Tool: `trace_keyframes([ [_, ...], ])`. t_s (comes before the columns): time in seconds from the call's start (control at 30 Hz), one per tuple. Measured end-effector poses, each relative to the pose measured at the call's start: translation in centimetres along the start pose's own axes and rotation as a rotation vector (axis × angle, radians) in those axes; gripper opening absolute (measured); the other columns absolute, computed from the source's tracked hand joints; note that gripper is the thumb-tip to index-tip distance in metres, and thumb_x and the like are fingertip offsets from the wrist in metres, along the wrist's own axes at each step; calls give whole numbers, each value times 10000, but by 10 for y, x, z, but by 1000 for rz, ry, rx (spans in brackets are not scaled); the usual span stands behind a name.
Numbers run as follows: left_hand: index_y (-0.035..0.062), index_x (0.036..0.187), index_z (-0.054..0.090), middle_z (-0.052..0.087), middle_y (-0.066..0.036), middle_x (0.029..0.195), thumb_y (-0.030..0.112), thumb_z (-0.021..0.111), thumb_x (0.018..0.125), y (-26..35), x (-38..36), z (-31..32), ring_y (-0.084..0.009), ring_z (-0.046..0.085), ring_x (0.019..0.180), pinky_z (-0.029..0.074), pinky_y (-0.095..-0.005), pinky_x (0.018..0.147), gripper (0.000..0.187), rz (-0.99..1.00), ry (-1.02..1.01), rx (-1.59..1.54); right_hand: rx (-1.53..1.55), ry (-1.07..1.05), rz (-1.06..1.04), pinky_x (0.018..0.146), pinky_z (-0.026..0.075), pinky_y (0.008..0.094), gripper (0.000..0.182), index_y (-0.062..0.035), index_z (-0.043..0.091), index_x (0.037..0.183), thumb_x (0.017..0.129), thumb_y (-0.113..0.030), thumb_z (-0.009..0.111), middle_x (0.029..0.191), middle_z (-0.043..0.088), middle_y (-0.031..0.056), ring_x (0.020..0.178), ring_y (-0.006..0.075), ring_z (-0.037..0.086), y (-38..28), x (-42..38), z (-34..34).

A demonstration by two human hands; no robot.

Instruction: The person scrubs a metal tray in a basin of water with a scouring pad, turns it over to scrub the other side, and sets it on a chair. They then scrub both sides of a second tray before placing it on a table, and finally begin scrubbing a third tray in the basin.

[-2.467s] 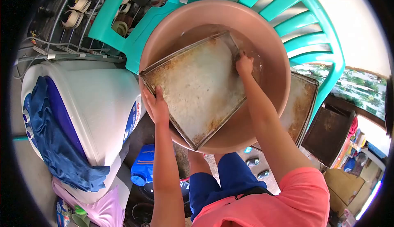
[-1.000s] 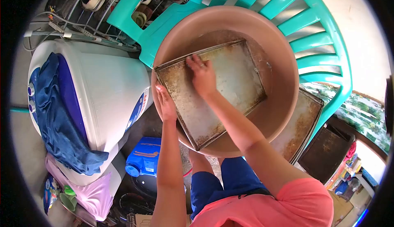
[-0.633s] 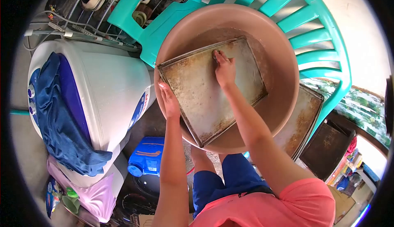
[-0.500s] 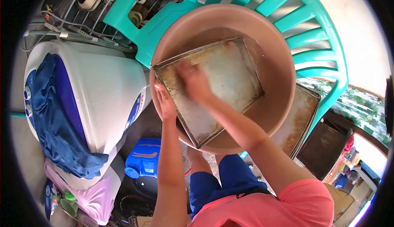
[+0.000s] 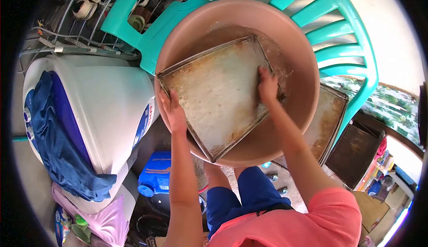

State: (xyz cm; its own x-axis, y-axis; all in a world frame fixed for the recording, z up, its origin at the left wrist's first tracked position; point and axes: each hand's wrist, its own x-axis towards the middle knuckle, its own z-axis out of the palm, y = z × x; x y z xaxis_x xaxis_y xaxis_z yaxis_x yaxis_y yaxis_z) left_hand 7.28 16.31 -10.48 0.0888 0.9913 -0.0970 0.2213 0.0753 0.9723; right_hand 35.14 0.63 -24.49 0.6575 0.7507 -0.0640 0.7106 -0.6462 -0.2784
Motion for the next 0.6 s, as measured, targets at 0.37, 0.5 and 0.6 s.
trace_keyframes([
  [0.37, 10, 1411, 360, 430, -178, 1388, 168, 476, 952, 0, -2, -1, -295, 419, 1265, 296, -360, 1062, 499, 49, 20, 227, 147, 22, -171, 955, 434, 393, 586, -138, 580, 1255, 711, 56, 478, 1350, 527, 89, 1041, 364, 537, -50, 28, -14],
  [0.5, 10, 1432, 302, 376, -144, 1419, 59, 466, 944, 1, 0, -6, -260, 390, 1267, 290, -337, 1061, 517, 49, -48, 307, -44, -99, -4, 1009, 402, 420, 614, -148, 495, 1343, 757, 33, 457, 1420, 451, 88, 1115, 409, 502, 38, 23, -8],
  [0.6, 7, 1423, 316, 378, -147, 1417, 52, 472, 936, 0, -2, -4, -271, 396, 1261, 292, -340, 1058, 514, -23, -40, 183, -134, -157, 95, 1012, 405, 428, 635, -155, 445, 1384, 775, 25, 461, 1429, 438, 100, 1144, 427, 486, 67, -25, -9],
])
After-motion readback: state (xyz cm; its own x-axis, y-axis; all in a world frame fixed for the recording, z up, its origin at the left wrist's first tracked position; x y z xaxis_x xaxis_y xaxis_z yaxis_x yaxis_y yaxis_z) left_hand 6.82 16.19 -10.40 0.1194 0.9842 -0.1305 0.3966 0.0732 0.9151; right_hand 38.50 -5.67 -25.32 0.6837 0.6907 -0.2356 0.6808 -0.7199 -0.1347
